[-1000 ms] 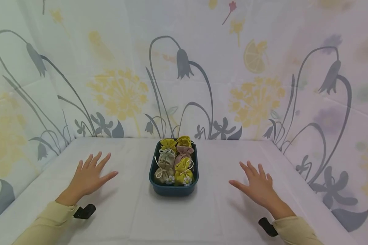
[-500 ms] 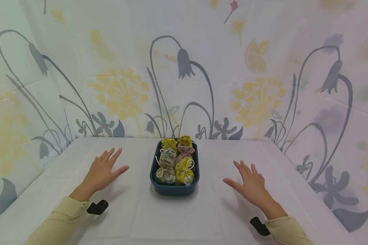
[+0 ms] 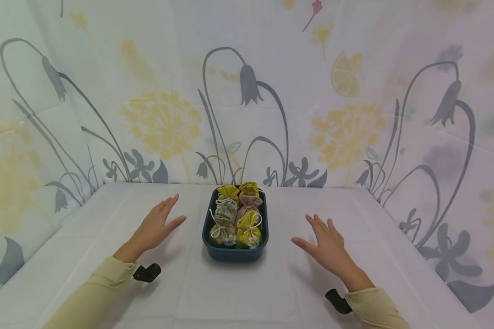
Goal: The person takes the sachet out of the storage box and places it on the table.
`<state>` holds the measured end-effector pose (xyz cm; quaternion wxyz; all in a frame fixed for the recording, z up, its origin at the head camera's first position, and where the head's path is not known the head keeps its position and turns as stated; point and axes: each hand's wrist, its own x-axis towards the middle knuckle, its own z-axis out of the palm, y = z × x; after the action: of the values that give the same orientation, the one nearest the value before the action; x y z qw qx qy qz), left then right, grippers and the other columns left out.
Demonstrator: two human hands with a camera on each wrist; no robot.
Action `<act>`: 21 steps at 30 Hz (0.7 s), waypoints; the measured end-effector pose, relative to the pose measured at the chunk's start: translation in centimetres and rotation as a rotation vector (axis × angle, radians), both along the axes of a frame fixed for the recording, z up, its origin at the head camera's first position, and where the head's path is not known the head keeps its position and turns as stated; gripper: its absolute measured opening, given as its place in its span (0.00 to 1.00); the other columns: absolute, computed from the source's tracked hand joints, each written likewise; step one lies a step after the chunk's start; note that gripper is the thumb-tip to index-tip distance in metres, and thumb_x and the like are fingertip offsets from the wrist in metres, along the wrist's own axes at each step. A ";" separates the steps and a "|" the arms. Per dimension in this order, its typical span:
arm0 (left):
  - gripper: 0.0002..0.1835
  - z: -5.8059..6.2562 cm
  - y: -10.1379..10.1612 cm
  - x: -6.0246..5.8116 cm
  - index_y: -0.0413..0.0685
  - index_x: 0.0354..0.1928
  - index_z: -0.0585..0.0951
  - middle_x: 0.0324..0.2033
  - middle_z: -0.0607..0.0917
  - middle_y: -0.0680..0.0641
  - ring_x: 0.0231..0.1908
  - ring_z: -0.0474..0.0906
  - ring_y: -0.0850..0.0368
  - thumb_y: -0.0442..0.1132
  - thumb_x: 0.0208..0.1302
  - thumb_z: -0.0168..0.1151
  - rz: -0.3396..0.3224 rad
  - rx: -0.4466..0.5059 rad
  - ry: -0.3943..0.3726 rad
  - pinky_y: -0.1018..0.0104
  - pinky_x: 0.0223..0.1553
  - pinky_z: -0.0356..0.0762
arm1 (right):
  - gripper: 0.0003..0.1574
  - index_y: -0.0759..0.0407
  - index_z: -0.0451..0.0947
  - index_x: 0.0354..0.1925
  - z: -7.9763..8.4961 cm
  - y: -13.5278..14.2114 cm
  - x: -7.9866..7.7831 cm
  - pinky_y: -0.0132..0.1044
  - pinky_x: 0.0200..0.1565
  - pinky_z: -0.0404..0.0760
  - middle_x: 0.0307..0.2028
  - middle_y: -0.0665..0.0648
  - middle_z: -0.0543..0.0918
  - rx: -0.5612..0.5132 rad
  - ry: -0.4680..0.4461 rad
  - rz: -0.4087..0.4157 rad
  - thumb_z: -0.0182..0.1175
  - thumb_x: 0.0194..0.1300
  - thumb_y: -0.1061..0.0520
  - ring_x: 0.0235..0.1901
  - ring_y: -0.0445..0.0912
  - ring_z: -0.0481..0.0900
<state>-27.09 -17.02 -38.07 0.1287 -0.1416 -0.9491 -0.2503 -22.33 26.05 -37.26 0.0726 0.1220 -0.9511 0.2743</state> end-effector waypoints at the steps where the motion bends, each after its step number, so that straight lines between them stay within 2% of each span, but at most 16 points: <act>1: 0.42 -0.1 0.2 -0.1 0.46 0.72 0.54 0.66 0.58 0.34 0.65 0.53 0.36 0.61 0.64 0.51 -0.006 0.019 -0.007 0.38 0.61 0.51 | 0.51 0.65 0.53 0.69 0.0 -0.1 0.0 0.75 0.53 0.41 0.67 0.74 0.50 0.001 0.000 0.001 0.57 0.61 0.37 0.64 0.74 0.37; 8: 0.44 -0.6 1.4 -0.8 0.50 0.73 0.51 0.67 0.57 0.37 0.66 0.53 0.39 0.63 0.62 0.52 -0.040 0.136 -0.071 0.41 0.62 0.52 | 0.51 0.64 0.53 0.69 0.3 -1.1 -0.2 0.75 0.52 0.43 0.67 0.73 0.51 -0.003 -0.008 0.001 0.57 0.61 0.36 0.65 0.72 0.39; 13: 0.47 -0.6 2.3 -0.9 0.49 0.73 0.49 0.68 0.57 0.38 0.66 0.53 0.41 0.64 0.60 0.55 -0.053 0.186 -0.112 0.42 0.62 0.53 | 0.51 0.64 0.53 0.69 0.3 -1.7 -0.4 0.75 0.53 0.42 0.68 0.72 0.51 -0.015 -0.016 0.011 0.57 0.61 0.36 0.65 0.72 0.38; 21: 0.46 -0.6 3.7 -1.2 0.46 0.71 0.55 0.64 0.62 0.37 0.63 0.59 0.41 0.58 0.57 0.63 -0.130 0.275 -0.141 0.43 0.58 0.61 | 0.51 0.64 0.54 0.69 0.2 -2.8 -0.7 0.75 0.53 0.41 0.68 0.71 0.50 -0.048 -0.019 0.036 0.57 0.61 0.36 0.66 0.70 0.38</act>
<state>-28.30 -13.35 -38.68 0.0634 -0.1661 -0.9013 -0.3951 -23.00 23.24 -37.03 0.0613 0.1345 -0.9426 0.2995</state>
